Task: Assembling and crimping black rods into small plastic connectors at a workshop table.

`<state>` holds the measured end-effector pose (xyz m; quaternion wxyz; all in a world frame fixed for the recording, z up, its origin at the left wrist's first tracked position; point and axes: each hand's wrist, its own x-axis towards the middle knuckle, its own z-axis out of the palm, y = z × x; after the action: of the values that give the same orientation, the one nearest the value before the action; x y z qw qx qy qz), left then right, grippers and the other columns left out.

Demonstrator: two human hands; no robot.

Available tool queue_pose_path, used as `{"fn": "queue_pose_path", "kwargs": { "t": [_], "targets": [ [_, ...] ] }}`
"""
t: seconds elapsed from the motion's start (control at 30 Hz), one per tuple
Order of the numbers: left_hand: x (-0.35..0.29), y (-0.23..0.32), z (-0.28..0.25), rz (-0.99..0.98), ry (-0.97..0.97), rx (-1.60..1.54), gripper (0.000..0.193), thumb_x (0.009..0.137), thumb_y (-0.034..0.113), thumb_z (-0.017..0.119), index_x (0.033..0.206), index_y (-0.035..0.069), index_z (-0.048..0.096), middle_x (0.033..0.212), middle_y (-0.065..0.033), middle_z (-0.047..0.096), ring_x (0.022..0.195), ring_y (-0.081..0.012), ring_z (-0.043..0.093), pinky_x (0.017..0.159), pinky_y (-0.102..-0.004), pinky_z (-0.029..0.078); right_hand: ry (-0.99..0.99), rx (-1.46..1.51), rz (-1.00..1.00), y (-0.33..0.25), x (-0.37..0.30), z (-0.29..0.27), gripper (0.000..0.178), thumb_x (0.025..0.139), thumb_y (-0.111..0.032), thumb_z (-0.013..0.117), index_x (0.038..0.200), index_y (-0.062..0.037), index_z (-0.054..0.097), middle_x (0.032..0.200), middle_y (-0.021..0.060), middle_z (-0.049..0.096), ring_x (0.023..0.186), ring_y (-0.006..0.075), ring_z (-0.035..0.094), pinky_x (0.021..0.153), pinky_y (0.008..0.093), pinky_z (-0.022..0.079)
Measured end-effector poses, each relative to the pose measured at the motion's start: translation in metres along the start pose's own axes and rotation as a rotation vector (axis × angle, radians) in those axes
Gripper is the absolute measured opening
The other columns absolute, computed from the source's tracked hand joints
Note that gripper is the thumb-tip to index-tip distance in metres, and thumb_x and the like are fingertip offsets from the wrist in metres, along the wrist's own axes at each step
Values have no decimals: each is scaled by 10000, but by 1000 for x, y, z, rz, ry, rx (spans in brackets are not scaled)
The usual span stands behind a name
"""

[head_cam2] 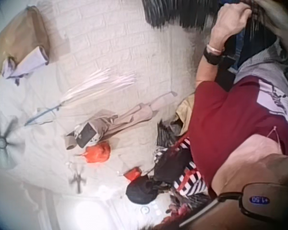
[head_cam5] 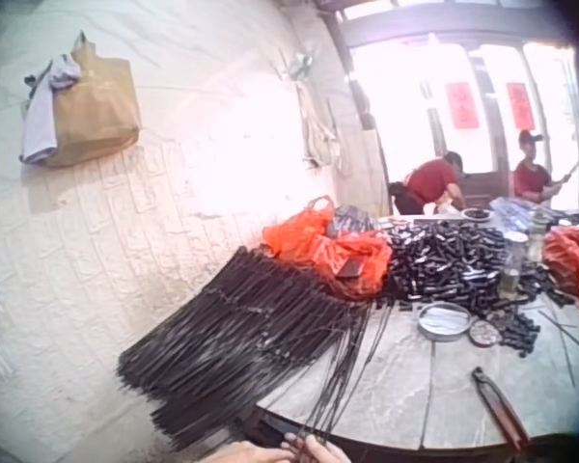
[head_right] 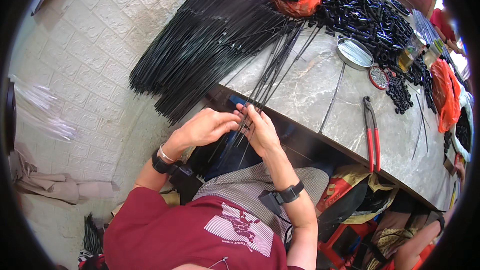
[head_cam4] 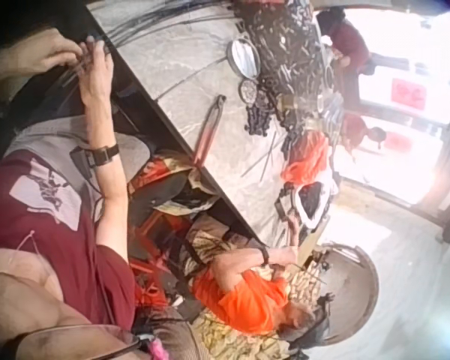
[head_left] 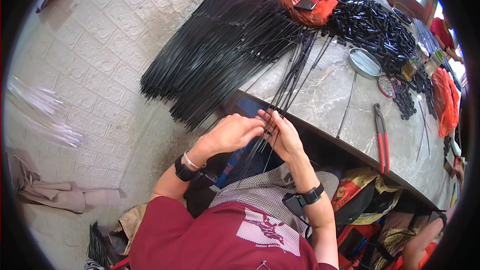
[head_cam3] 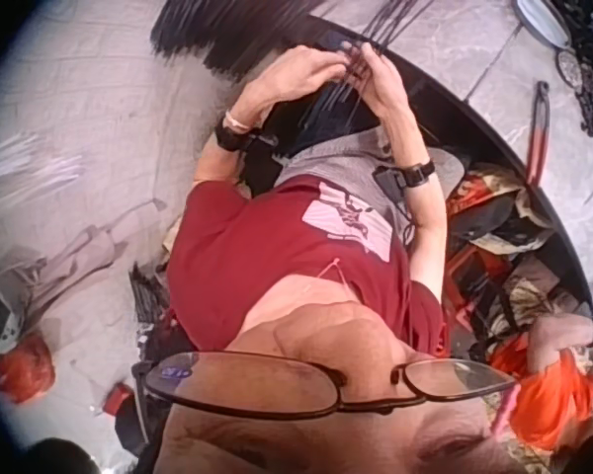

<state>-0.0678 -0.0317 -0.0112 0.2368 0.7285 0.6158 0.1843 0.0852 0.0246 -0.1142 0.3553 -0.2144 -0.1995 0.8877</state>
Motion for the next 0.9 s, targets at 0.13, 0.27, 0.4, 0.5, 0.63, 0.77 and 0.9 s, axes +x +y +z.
{"fn": "queue_pose_path", "kwargs": {
  "t": [0.13,0.27,0.4,0.5,0.63,0.77,0.9],
  "targets": [
    [21,-18,-3,64,-32,-37,143,881,168,590,905,55,674,762,-112,684,693,-285,669,631,-364,513,-41,124,11,4,8,2,288,985,-260,517,1157,-29,509,1095,110,617,970,217,624,850,394,535],
    [68,-53,-7,144,263,327,130,831,145,607,908,52,657,810,-111,665,796,-327,652,681,-410,520,59,120,-1,5,7,7,262,987,-215,501,1142,-4,499,969,115,615,888,230,638,819,439,559],
    [106,-85,-9,57,306,455,133,833,134,587,936,63,631,877,-133,656,823,-342,643,688,-454,514,80,6,10,-5,-6,12,198,983,-198,504,1069,-20,503,821,56,587,725,182,620,679,401,583],
    [123,-81,-17,-102,291,560,161,816,160,630,940,60,608,859,-159,656,802,-358,646,663,-467,516,59,-39,17,-13,-15,9,200,982,-208,510,1068,-28,505,784,40,576,679,159,611,618,366,581],
    [148,-53,-14,-147,241,748,433,772,285,717,1111,69,556,1088,-141,616,1036,-310,587,826,-467,475,29,-54,14,-19,-22,8,189,984,-205,507,1054,-29,508,746,35,562,640,150,597,586,350,575],
    [182,-74,10,215,473,876,724,841,434,623,1435,124,349,1499,-146,276,1386,-324,247,1103,-555,184,4,-48,26,-21,-26,7,188,986,-209,509,1054,-34,494,726,23,528,599,138,543,548,333,531],
    [204,-107,14,-40,511,817,580,955,465,412,1462,193,338,1555,-132,192,1432,-338,160,1092,-650,87,53,-111,-26,-59,-61,24,175,998,-204,478,1064,-42,484,673,-24,394,489,63,356,432,238,360]
  ]
}}
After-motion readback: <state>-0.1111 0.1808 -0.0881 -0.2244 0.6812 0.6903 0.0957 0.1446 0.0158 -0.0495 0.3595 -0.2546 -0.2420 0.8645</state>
